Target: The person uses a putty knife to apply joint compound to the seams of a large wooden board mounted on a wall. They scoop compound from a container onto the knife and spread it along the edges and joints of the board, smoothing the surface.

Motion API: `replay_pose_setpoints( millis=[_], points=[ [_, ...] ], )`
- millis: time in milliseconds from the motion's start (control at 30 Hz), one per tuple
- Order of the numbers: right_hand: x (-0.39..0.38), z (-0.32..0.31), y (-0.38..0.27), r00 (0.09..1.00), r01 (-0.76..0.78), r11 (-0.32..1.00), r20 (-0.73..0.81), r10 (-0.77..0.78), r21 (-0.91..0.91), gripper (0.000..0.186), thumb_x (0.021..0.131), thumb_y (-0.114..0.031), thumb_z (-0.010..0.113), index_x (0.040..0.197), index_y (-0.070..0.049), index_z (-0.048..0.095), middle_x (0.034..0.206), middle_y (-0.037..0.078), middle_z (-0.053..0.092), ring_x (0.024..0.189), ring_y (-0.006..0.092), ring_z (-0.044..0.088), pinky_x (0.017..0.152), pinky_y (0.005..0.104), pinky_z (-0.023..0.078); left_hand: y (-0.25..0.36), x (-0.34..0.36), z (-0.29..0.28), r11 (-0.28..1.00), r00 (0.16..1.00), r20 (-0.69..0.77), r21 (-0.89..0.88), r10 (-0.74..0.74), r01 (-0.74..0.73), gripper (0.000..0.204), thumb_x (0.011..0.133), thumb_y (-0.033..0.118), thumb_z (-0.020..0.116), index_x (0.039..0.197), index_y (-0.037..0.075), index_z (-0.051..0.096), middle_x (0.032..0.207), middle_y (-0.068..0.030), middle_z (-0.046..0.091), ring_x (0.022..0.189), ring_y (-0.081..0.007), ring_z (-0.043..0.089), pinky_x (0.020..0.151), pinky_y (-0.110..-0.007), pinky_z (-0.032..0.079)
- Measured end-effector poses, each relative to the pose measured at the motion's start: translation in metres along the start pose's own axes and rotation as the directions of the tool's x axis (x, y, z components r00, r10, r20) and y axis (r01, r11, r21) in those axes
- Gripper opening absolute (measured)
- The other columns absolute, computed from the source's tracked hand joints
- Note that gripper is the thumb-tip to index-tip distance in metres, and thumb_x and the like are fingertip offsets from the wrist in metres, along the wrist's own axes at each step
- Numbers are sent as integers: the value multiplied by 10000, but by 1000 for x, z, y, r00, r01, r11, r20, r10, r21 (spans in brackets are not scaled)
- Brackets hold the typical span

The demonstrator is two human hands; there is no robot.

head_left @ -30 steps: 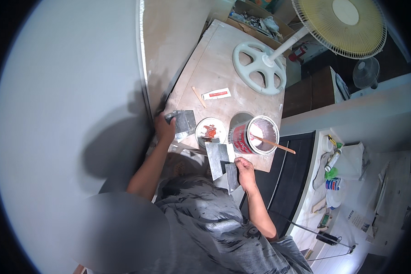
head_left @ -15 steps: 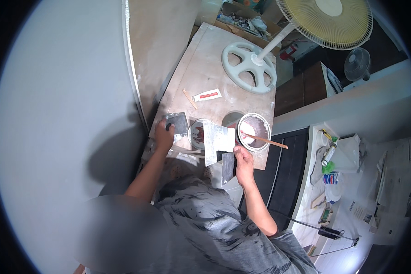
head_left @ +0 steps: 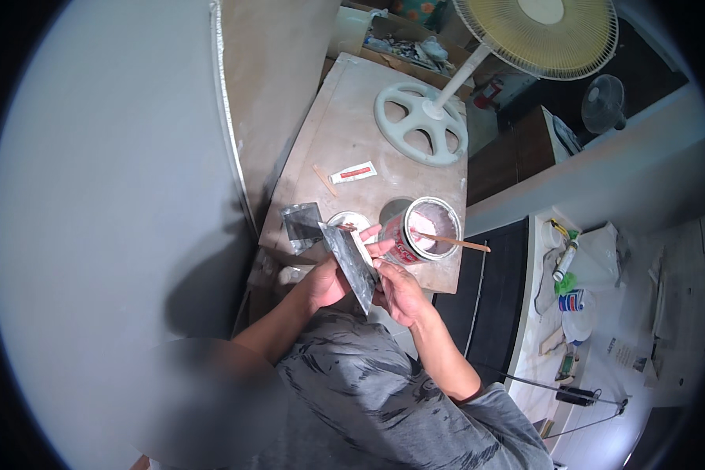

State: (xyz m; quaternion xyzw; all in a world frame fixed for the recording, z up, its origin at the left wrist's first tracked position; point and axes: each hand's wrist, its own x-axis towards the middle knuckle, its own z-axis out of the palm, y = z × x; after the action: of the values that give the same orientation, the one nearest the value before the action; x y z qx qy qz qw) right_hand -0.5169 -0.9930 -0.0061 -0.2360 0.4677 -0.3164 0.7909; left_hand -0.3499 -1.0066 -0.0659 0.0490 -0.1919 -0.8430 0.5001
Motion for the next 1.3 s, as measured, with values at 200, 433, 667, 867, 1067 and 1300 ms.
replay_pose_setpoints(
  millis=[200, 433, 667, 867, 1067, 1300],
  points=[
    [-19, -7, 4, 999, -8, 998, -41, 11, 66, 314, 1034, -336, 588, 1219, -84, 617, 830, -18, 636, 615, 61, 568, 500, 241, 447, -3, 0, 12, 997, 997, 18, 40, 71, -71, 870, 974, 393, 656, 1614, 92, 151, 1391, -140, 534, 1328, -277, 515, 1096, -435, 445],
    [-62, -61, -4, 999, 6, 995, -47, -1, 98, 471, 1044, -490, 514, 1201, -59, 621, 717, -77, 447, 593, 67, 410, 496, 223, 377, 17, 17, 59, 928, 882, -392, 355, 261, -117, 436, 1012, 32, 589, 1432, 107, 504, 1085, -24, 626, 958, -82, 598, 845, -248, 518],
    [-92, -86, -15, 921, 372, 894, -216, -324, 248, 428, 926, -196, 750, 1279, -70, 544, 886, -10, 605, 736, 126, 590, 645, 268, 541, 12, 22, 73, 432, 853, -186, 900, 489, -52, 323, 960, 44, 681, 1280, 51, 638, 1006, 31, 594, 836, -36, 495, 763, -208, 424],
    [-109, -106, -40, 860, 461, 839, 89, -503, 289, 709, 845, -249, 838, 1412, -25, 477, 988, 30, 663, 910, 139, 666, 771, 262, 567, -15, 34, 93, 924, 966, -77, -319, -247, 211, 413, 1023, 131, 594, 1410, 16, 508, 948, -15, 565, 735, -51, 496, 631, -153, 467],
    [-98, -123, -88, 867, 419, 889, 211, -452, 183, 523, 914, -220, 768, 1330, 33, 576, 1156, 116, 710, 1032, 184, 696, 948, 360, 558, -60, 50, 97, 771, 860, 147, -388, -489, 505, 402, 1009, 149, 605, 1369, -8, 515, 1046, -47, 596, 767, -50, 546, 527, -115, 437],
    [-115, -177, -115, 903, 425, 890, -2, -430, 167, 257, 941, -182, 736, 1108, 10, 696, 1025, 83, 740, 877, 160, 720, 811, 317, 599, -90, 75, 148, 887, 915, -206, 243, -347, 392, 791, 946, 571, 599, 1504, 48, 400, 1472, -202, 497, 1354, -311, 504, 1121, -465, 440]
  ],
)
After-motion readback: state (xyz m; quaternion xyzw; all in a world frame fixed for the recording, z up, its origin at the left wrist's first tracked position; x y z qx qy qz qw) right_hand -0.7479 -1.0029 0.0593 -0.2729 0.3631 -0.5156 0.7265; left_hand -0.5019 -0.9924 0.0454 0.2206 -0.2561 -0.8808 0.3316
